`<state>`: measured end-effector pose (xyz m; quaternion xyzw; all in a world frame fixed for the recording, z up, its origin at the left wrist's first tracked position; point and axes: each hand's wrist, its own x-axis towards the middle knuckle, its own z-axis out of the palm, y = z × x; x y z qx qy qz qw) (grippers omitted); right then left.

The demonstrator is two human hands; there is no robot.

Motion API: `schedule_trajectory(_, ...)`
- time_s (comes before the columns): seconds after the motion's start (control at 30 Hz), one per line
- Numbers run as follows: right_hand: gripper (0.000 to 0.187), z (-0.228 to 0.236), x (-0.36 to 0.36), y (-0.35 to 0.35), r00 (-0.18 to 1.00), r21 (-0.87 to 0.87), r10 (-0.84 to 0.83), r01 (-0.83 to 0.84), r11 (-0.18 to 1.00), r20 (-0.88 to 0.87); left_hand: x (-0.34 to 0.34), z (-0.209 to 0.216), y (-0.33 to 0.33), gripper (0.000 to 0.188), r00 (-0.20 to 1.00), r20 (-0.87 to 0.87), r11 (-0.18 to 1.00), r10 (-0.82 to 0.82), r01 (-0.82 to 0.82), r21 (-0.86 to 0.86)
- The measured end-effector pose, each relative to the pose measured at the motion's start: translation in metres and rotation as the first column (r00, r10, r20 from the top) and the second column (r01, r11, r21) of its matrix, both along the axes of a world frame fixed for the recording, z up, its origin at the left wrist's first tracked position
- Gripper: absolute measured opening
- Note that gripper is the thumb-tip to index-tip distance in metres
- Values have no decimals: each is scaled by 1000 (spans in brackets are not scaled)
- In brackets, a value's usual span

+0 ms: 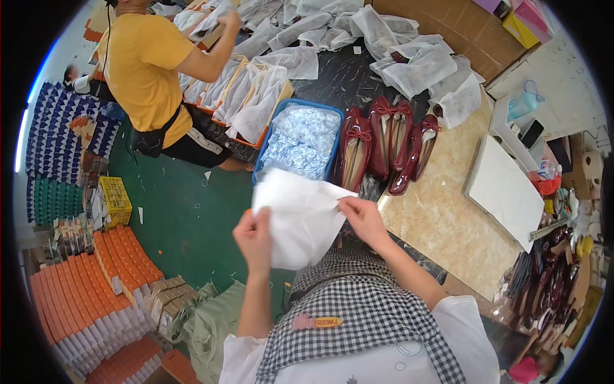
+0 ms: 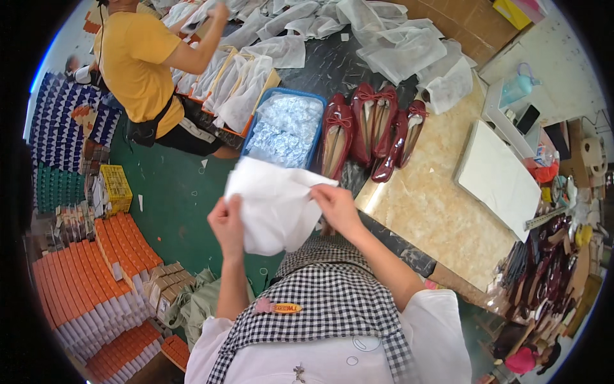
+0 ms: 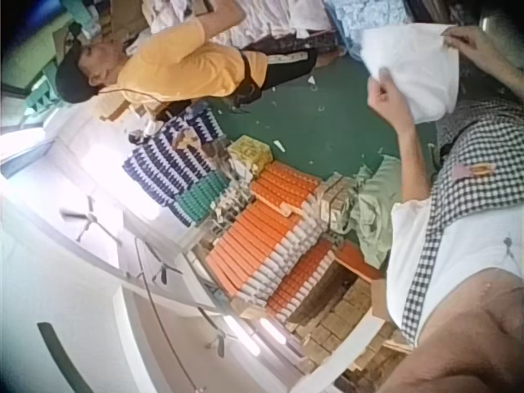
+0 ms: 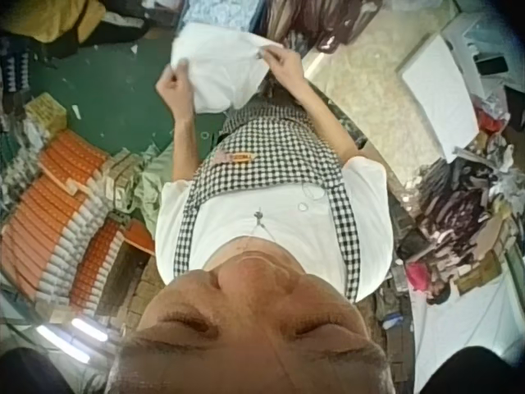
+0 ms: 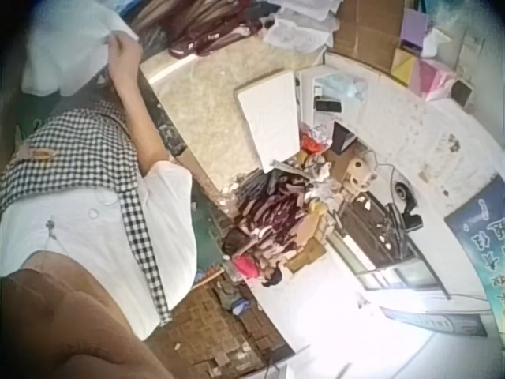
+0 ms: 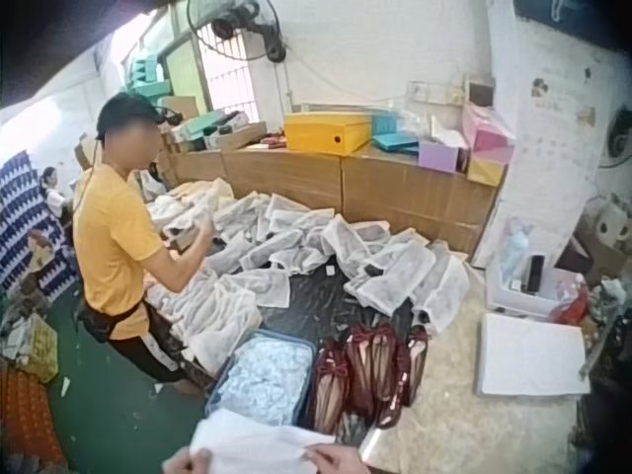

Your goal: The person wipes the exterior of maroon patent leather flats with a white cloth. They handle the shoes one at a time, turning them over to clean different sides, and place them on a table. The person also inserts small white paper inserts into the shoes.

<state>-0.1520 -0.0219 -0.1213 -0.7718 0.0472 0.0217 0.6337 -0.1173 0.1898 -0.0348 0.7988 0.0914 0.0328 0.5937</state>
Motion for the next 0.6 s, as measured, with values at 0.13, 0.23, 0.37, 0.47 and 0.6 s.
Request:
schedule_trajectory(0.13,58,-36,14,18,992,-619,-118,126,775,55,-2,-5,0,19,941,225,887,-251,130,444)
schedule_trajectory(0.23,76,-46,25,14,974,-647,-188,60,760,-130,-3,5,-21,19,921,187,848,-342,216,485)
schedule_trajectory(0.37,74,-88,3,-27,925,-373,-324,376,848,197,16,6,-33,20,879,142,767,-456,306,564)
schedule_trajectory(0.47,58,6,-35,-89,980,159,-117,142,977,-160,23,-12,-27,23,867,155,724,-473,282,630)
schedule_trajectory(0.6,46,101,-92,-128,954,-326,297,-296,898,-48,37,-35,-44,22,815,126,652,-566,348,674)
